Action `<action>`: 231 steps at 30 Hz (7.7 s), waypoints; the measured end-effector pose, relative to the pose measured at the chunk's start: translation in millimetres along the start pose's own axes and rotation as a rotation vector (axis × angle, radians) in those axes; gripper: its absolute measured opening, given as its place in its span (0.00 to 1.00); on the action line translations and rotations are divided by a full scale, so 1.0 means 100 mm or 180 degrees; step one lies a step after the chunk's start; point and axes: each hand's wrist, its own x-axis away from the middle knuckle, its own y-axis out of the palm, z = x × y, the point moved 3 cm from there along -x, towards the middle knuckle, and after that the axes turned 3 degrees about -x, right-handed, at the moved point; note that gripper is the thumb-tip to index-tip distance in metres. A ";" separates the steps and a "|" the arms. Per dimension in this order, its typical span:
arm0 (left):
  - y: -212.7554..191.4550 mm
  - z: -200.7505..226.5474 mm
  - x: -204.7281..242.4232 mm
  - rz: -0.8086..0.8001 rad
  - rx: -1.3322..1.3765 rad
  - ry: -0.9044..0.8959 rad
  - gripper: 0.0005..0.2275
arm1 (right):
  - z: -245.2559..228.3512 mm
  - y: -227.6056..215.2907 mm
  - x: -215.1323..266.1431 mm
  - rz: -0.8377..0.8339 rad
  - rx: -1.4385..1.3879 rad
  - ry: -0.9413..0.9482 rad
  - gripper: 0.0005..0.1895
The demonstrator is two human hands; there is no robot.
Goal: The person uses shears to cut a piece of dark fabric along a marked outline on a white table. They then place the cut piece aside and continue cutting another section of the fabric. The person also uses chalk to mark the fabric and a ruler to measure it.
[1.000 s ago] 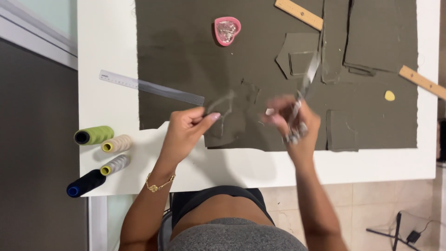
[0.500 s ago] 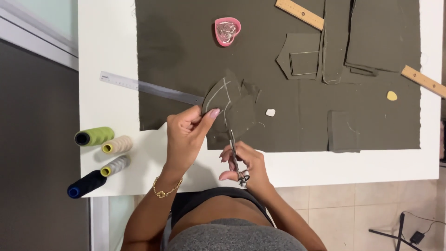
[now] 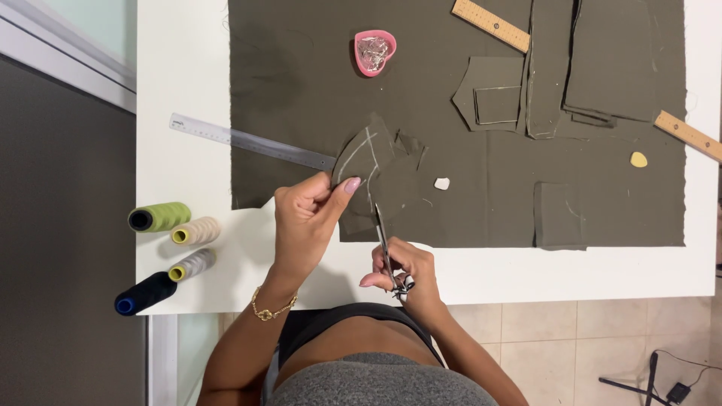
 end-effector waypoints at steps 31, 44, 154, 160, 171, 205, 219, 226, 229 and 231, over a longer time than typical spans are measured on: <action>0.14 0.00 0.14 -0.0097 0.0100 0.0026 0.22 | 0.11 0.12 -0.08 0.0232 -0.0357 -0.0137 0.22; 0.22 0.04 0.27 -0.0103 0.0151 0.0044 0.19 | 0.17 0.17 -0.09 0.0433 -0.0409 -0.0566 0.24; 1.09 -1.34 0.58 -0.0117 0.0032 -0.1262 0.04 | 1.62 -1.73 0.43 0.1038 0.2796 0.0818 0.44; 2.53 -1.33 0.78 0.0078 -0.0539 -0.0780 0.05 | 1.54 -2.15 0.75 0.0480 -0.0545 0.1272 0.19; 3.67 -0.61 1.18 -0.0099 -0.1141 0.0504 0.13 | 1.04 -3.27 0.69 0.0373 -0.3387 0.2083 0.24; 5.27 -1.98 1.00 0.0112 -0.0567 -0.1833 0.12 | 1.92 -5.61 0.95 0.1367 0.1099 0.0488 0.18; 5.48 -2.16 0.96 0.0179 -0.0078 -0.2266 0.16 | 2.40 -5.01 1.02 0.0636 0.0983 0.1195 0.25; 5.53 -2.10 1.09 0.0277 -0.0162 -0.2131 0.15 | 2.37 -5.05 0.95 0.0522 0.0654 0.1500 0.23; 5.54 -1.79 0.92 -0.0004 -0.0440 -0.2082 0.17 | 2.36 -5.08 0.94 0.0753 0.0918 0.1452 0.21; 5.52 -1.67 0.80 -0.0119 -0.0692 -0.1879 0.20 | 2.36 -5.09 0.95 0.0764 0.0900 0.1459 0.23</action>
